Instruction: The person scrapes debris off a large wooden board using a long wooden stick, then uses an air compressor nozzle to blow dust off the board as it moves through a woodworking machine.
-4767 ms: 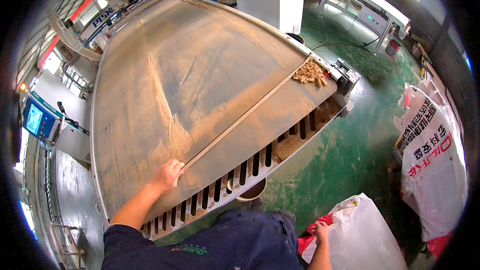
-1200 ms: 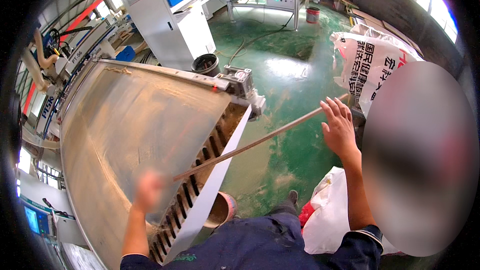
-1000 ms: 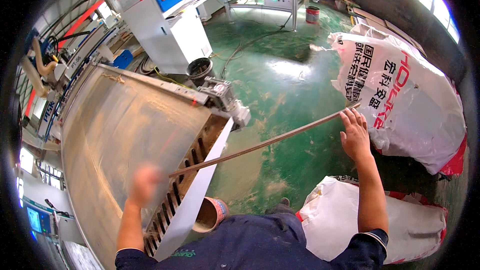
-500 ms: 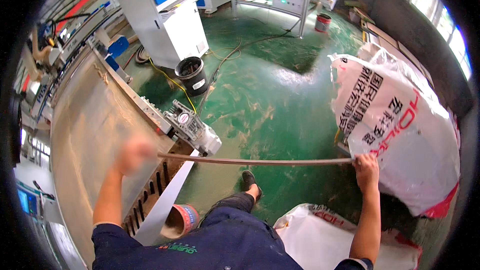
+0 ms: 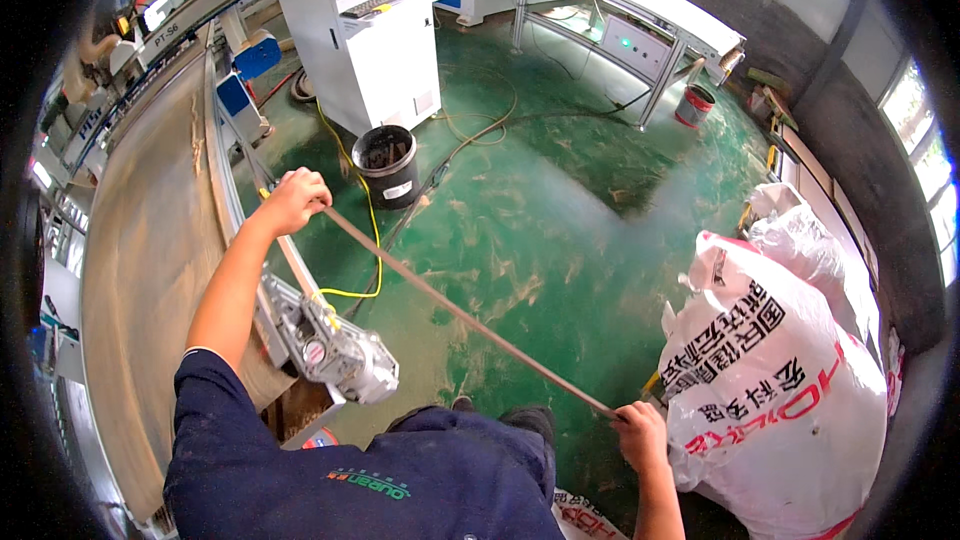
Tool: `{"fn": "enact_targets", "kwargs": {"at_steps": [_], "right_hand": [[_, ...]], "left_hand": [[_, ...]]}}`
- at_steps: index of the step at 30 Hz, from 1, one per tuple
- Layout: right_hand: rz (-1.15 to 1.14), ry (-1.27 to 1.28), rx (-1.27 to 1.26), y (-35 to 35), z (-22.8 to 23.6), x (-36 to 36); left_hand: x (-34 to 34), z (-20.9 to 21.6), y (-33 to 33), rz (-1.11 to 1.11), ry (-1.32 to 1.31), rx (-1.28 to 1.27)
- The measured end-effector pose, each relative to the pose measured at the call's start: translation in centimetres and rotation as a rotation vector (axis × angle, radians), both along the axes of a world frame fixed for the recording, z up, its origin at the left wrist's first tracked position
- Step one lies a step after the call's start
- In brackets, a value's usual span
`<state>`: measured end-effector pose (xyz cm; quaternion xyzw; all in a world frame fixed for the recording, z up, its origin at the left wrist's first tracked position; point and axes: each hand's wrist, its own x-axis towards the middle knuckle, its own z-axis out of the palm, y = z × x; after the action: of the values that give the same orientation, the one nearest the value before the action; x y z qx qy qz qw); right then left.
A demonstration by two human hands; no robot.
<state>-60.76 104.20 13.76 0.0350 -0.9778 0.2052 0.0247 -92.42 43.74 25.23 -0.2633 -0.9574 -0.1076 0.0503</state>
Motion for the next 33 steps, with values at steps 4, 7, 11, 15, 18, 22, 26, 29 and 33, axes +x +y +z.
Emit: {"fn": "enact_targets", "kwargs": {"at_steps": [4,7,11,15,18,22,26,29,33], "right_hand": [[0.155,-0.062,-0.176,-0.4,-2.2,-8.7],[0.257,-0.103,-0.253,-0.7,-3.5,-16.1],[0.419,-0.108,-0.307,-1.1,-5.0,-26.2],[0.592,-0.125,-0.253,-2.0,-5.3,-34.4],[0.601,-0.1,-0.326,-3.4,-5.8,-39.6],[0.698,-0.075,-0.349,-7.9,-7.0,-46.0],[0.762,-0.199,-0.475,-14.9,-8.9,-50.7],[0.751,-0.306,-0.551,-21.9,-8.7,-53.3],[0.775,-0.306,-0.538,-31.2,-7.4,-57.7]], "left_hand": [[-5.3,-0.6,-1.5,0.161,0.089,-0.172],[-7.6,-1.0,-2.7,0.278,0.149,-0.131],[-6.3,-1.6,-6.3,0.557,0.183,-0.119],[-1.9,-1.1,-4.4,0.784,0.274,-0.073],[0.4,-0.3,-0.2,0.866,0.241,0.152],[5.2,-1.0,6.6,0.904,-0.024,0.43],[7.2,-3.1,13.1,0.985,-0.313,0.726],[6.1,-9.2,14.1,1.035,-0.407,1.039],[1.1,-15.4,12.3,0.97,-0.316,1.104]]}}
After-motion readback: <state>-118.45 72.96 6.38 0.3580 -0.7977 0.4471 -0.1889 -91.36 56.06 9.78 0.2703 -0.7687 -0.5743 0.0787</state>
